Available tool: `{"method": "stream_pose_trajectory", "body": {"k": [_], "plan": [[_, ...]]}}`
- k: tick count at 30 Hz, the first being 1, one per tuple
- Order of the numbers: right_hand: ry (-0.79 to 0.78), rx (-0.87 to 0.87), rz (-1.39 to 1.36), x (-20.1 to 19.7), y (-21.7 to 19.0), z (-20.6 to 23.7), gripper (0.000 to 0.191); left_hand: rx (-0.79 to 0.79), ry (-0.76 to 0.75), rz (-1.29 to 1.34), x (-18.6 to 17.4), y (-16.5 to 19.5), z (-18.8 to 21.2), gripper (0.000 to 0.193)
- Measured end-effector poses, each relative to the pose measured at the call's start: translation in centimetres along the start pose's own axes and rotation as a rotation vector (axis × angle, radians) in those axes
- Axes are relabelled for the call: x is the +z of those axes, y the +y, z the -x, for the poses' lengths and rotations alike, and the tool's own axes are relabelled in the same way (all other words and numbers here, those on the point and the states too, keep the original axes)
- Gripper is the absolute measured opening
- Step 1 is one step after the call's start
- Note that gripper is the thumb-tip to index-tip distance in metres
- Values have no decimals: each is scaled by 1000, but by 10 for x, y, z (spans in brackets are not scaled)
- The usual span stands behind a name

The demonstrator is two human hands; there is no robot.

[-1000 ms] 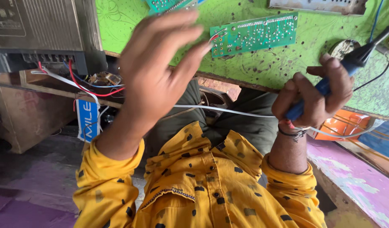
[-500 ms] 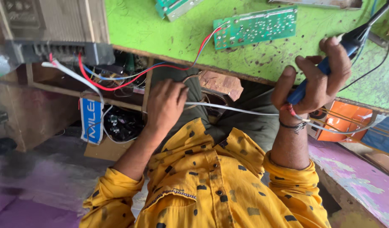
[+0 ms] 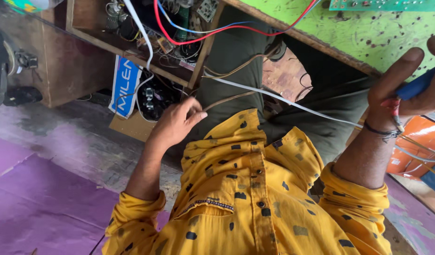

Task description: The person sits at a workbench and uses a soldering iron to attach wires to a green circuit board. They repeatedly heat solder joints, add solder, and inspect the connections. The person also handles a small blue cylindrical component and places it onto the board.

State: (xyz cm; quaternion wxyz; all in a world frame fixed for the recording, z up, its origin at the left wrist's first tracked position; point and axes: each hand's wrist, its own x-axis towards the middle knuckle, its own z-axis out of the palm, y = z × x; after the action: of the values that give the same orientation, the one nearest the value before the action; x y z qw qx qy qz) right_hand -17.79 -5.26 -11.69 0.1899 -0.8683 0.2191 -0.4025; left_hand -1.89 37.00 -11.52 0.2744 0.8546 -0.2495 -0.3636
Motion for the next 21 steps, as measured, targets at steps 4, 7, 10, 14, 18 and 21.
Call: {"method": "stream_pose_trajectory", "body": {"k": [4, 7, 10, 14, 18, 21], "plan": [[-4, -23, -24, -4, -7, -4, 16, 180, 449, 3, -4, 8, -27, 62], [5, -139, 93, -7, -10, -15, 14, 210, 263, 240, 0, 13, -52, 69], [42, -166, -24, -6, -12, -23, 15, 297, 241, 177, 7, 18, -66, 36], [30, -132, 29, -8, -16, -24, 13, 342, 311, 10, 13, 31, -76, 21], [8, -105, 25, -12, -18, -21, 13, 235, 227, -2, 3, 48, -79, 18], [12, -100, 9, -10, -17, -21, 13, 345, 317, -122, -2, 69, -87, 20]]}}
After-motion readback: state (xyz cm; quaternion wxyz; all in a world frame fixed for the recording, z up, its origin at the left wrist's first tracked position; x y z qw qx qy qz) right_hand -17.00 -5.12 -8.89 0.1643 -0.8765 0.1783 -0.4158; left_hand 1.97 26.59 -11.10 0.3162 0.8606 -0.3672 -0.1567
